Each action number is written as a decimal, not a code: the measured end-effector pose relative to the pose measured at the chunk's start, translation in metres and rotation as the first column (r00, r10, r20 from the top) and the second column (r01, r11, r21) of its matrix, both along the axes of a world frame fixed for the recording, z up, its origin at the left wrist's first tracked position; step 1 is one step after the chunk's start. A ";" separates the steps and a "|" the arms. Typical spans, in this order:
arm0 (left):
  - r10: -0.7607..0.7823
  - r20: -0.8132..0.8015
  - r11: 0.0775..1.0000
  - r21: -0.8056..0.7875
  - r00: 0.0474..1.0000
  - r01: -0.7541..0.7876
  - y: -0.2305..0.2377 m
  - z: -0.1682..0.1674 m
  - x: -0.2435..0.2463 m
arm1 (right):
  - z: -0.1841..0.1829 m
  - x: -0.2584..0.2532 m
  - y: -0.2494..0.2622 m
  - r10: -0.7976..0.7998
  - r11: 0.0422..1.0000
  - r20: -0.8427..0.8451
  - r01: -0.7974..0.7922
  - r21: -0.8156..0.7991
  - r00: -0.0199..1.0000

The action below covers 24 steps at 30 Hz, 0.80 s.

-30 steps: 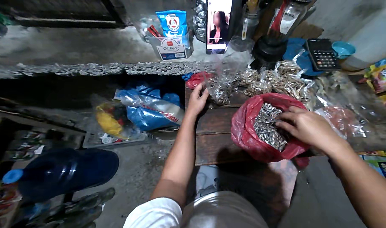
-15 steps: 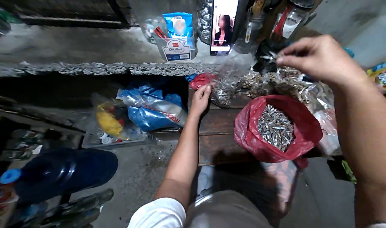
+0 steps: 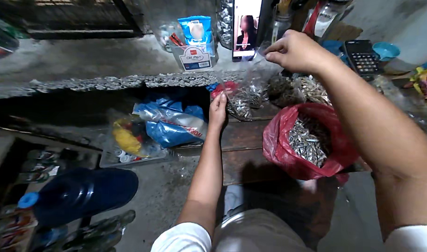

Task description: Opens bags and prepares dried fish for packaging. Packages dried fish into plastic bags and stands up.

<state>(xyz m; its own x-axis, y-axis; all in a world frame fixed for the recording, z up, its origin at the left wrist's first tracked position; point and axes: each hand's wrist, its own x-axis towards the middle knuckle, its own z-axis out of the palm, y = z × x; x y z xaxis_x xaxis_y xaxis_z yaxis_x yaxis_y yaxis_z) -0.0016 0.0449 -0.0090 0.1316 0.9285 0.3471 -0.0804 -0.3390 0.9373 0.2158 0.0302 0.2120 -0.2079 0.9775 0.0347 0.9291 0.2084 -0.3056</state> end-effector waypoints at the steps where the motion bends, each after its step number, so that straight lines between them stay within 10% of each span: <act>1: 0.001 -0.003 1.000 -0.006 1.000 -0.001 -0.001 0.001 0.000 | 0.002 0.005 -0.011 -0.014 1.000 -0.029 0.014 0.009 0.999; 11: 0.036 -0.156 0.999 -0.027 0.987 -0.041 -0.010 0.018 0.013 | -0.061 0.057 -0.164 -0.101 0.910 0.303 0.211 -0.358 0.948; 24: -0.031 -0.097 0.993 -0.115 0.995 0.020 -0.007 0.019 -0.006 | -0.086 0.051 -0.182 -0.124 0.902 0.377 0.263 -0.342 0.918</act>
<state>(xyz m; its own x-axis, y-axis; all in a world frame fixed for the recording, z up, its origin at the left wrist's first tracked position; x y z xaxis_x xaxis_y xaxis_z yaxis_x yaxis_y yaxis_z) -0.0071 0.0382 0.0100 0.1837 0.9573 0.2234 0.0066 -0.2284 0.9735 0.2667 -0.1513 0.1260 0.0558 0.9220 -0.3833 0.9984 -0.0539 0.0156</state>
